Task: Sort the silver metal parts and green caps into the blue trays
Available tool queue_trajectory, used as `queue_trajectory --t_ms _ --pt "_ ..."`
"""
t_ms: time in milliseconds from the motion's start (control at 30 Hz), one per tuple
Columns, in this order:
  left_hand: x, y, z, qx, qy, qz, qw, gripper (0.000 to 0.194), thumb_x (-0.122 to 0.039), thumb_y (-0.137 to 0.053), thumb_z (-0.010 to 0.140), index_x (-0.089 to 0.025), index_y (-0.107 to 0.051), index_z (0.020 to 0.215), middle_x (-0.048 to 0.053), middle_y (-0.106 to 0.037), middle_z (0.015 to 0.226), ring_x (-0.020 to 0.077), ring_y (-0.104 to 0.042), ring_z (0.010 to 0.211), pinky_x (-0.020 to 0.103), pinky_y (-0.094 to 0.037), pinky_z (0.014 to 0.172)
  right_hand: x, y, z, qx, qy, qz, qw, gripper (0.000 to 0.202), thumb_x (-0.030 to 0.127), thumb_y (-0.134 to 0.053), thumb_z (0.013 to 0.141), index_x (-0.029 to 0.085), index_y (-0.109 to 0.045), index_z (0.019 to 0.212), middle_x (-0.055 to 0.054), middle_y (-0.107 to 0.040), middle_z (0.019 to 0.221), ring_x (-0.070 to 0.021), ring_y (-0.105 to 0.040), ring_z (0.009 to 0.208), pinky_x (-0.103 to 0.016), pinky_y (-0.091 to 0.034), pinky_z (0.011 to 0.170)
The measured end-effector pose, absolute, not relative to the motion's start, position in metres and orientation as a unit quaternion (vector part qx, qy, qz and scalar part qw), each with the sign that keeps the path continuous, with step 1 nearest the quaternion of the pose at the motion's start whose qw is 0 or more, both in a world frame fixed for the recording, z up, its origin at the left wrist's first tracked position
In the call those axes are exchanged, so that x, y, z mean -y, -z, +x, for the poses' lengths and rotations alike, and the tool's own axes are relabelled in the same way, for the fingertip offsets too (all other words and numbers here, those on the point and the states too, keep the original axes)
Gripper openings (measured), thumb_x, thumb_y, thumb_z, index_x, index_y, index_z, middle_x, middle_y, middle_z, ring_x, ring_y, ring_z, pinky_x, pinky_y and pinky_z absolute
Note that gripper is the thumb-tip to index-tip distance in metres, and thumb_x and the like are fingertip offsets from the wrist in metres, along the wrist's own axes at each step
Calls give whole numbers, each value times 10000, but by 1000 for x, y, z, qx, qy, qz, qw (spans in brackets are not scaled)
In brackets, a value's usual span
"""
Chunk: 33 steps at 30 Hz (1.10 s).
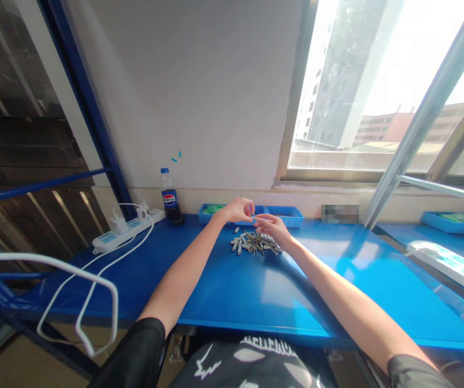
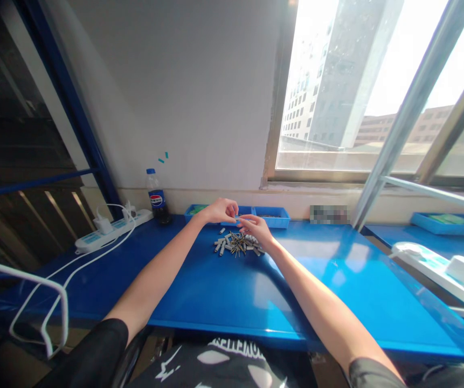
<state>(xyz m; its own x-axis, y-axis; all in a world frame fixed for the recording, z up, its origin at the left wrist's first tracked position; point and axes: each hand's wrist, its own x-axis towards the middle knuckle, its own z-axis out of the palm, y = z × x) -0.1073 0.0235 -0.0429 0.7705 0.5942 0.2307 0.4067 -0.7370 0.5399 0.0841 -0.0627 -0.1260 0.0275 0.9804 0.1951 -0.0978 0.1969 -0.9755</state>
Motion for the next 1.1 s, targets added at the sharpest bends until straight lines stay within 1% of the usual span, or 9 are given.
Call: queue_trajectory --t_ms 133,267,467,533,600,700,767,900,1100 --pt "-23 49 -101 -241 -233 910 244 285 -246 -846 655 -138 -716 884 22 -735 779 147 -689 723 225 -542 673 63 126 84 504 -492 -407 582 454 485 -908 719 196 -772 1041 -57 -790 869 -139 -686 702 -256 -579 729" --pt "-22 50 -100 -234 -220 913 251 294 -246 -849 673 -129 -724 913 34 -750 804 151 -703 751 223 -543 689 63 125 85 494 -501 -403 585 428 455 -923 683 184 -787 985 -43 -777 843 -129 -656 672 -268 -566 731" --pt "-19 44 -107 -344 -61 927 139 267 -205 -851 682 -160 -775 934 55 -790 910 162 -720 776 211 -532 685 60 127 86 494 -458 -445 590 374 422 -908 671 167 -780 913 -9 -736 726 -111 -592 571 -266 -524 627" --pt "-20 45 -109 -377 -12 920 105 252 -198 -849 685 -168 -794 929 66 -797 945 169 -725 793 213 -535 705 59 128 86 496 -453 -440 596 390 407 -903 688 171 -784 974 -30 -765 781 -136 -658 645 -271 -550 675" --pt "-20 49 -110 -394 12 914 94 282 -175 -858 656 -175 -807 933 69 -798 943 177 -726 794 215 -542 719 59 128 85 496 -455 -423 606 429 392 -892 719 189 -776 1079 -65 -801 939 -173 -732 811 -277 -577 768" --pt "-20 55 -109 -403 35 910 91 312 -170 -868 623 -192 -815 930 61 -797 920 184 -729 801 217 -552 743 60 127 85 499 -458 -410 611 445 381 -862 768 214 -757 1167 -94 -790 1149 -202 -754 974 -291 -594 841" --pt "-21 59 -107 -405 42 909 86 287 -165 -854 630 -193 -815 913 61 -794 910 185 -729 807 221 -557 762 60 128 86 503 -455 -417 605 418 381 -842 787 209 -758 1159 -101 -785 1168 -205 -759 957 -295 -603 816" --pt "-22 68 -103 -408 46 909 74 249 -104 -804 633 -168 -809 873 89 -788 896 204 -728 809 250 -566 777 60 128 86 495 -442 -455 594 335 365 -807 799 184 -771 1078 -94 -801 1067 -183 -754 851 -261 -591 712" --pt "-22 72 -101 -397 41 913 90 345 -45 -766 579 -174 -814 895 94 -791 924 207 -725 782 255 -568 744 61 126 87 476 -443 -472 595 274 318 -790 775 192 -775 1017 -69 -802 977 -153 -727 755 -242 -578 660"
